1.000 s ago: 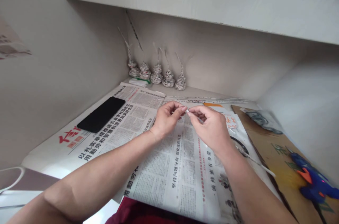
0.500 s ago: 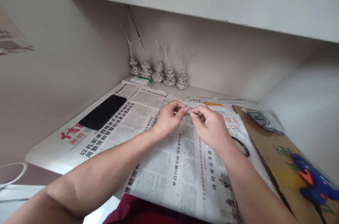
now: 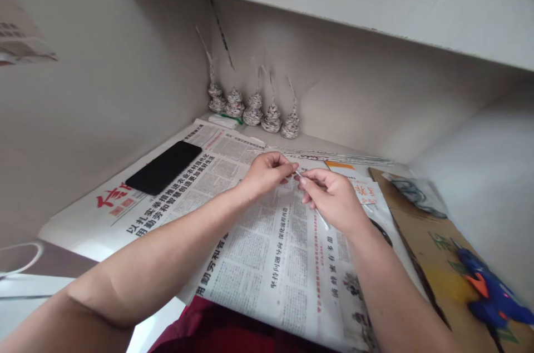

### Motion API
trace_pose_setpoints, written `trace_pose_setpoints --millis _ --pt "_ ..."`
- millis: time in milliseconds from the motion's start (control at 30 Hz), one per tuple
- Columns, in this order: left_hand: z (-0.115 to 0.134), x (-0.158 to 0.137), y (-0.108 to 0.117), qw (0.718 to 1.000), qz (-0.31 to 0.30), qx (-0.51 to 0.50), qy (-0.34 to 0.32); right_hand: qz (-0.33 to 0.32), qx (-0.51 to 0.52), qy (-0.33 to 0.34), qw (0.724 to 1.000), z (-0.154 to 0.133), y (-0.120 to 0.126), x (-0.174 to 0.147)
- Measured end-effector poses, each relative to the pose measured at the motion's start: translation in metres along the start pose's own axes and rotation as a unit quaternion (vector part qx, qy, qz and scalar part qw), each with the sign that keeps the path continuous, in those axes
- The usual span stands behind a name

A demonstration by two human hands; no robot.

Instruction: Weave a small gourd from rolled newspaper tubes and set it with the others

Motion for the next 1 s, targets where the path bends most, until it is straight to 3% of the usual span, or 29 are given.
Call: trace_pose_setpoints --millis 167,400,633,1000 --pt "-0.002 0.002 0.002 1.000 0.002 -0.001 -0.011 0.055 -0.045 0.056 0.996 -0.004 0.001 -0.003" --pt "-0.009 0.000 0.002 0.998 0.018 -0.030 0.052 0.124 -0.118 0.141 0.975 -0.023 0.007 -0.011" --pt "-0.013 0.000 -0.001 0.999 -0.015 -0.001 0.043 0.133 -0.133 0.139 0.972 -0.021 0.007 -0.010" --pt "-0.014 -0.003 -0.004 0.995 -0.031 0.011 0.092 0.158 -0.134 0.113 0.972 -0.014 0.012 -0.006"
Point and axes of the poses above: each hand's wrist, its own x-axis towards the middle knuckle, its own y-axis out of the back of the hand, z = x × y, the point moved 8 cm from there along x, towards the middle knuckle, and after that the axes turned 6 degrees about -y, right-handed, at the moved point
